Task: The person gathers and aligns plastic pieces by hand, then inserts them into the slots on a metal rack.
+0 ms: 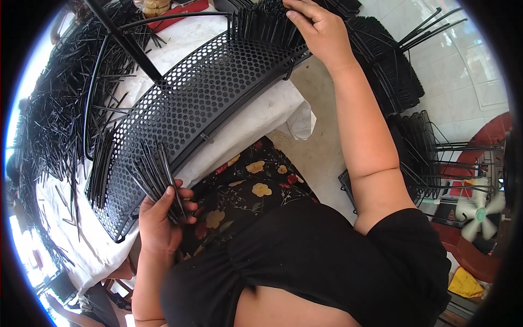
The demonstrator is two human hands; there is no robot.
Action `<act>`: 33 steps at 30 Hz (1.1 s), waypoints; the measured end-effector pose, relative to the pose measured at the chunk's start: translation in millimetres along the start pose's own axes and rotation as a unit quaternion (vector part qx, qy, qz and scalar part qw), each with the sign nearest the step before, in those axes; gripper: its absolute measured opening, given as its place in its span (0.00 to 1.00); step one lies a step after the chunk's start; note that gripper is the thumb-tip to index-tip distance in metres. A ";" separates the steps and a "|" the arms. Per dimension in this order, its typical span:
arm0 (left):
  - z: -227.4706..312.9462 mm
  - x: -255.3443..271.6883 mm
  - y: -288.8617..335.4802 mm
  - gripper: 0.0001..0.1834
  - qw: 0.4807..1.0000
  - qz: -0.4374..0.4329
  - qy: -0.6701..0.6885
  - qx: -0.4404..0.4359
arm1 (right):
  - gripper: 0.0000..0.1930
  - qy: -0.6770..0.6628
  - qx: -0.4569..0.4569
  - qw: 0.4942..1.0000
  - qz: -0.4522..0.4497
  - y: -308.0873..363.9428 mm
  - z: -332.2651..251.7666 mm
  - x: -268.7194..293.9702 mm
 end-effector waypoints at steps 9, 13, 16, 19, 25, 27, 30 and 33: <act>-1.8 -6.6 -2.7 0.10 0.998 0.009 -0.043 -0.036 | 0.14 -0.003 -0.074 0.996 -0.050 -0.5 19.3 -9.8; -3.8 -7.0 -4.2 0.10 0.999 0.009 -0.039 -0.030 | 0.17 0.025 0.006 0.999 -0.033 1.3 11.6 -13.7; -5.2 -8.0 -4.0 0.10 0.999 0.013 -0.042 -0.028 | 0.18 0.040 0.030 0.997 -0.066 0.2 11.5 -17.4; -6.1 -9.0 -4.9 0.09 0.999 0.011 -0.043 -0.029 | 0.18 -0.006 -0.053 0.995 -0.081 -1.5 20.7 -14.5; -5.9 -9.5 -3.6 0.09 0.999 0.013 -0.043 -0.029 | 0.22 0.020 -0.040 0.994 -0.098 -6.2 5.9 -17.5; -5.5 -11.8 -3.0 0.09 0.998 0.012 -0.043 -0.032 | 0.22 0.039 -0.030 0.995 -0.087 -6.7 6.2 -17.7; -5.5 -14.4 -3.7 0.09 0.998 0.006 -0.046 -0.030 | 0.23 0.034 -0.060 0.994 -0.089 -1.7 16.2 -16.6; -5.2 -19.0 -4.5 0.08 0.998 -0.017 -0.047 -0.024 | 0.21 -0.143 0.010 0.987 -0.069 7.5 9.3 -11.3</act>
Point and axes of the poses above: each hand's wrist, its own y-axis away from the middle knuckle, its own x-axis out of the back of the hand, z = x × y, the point moved 8 cm from there along -y, towards the middle knuckle, and after that the axes turned 6 degrees about y, right-handed, at the moved point
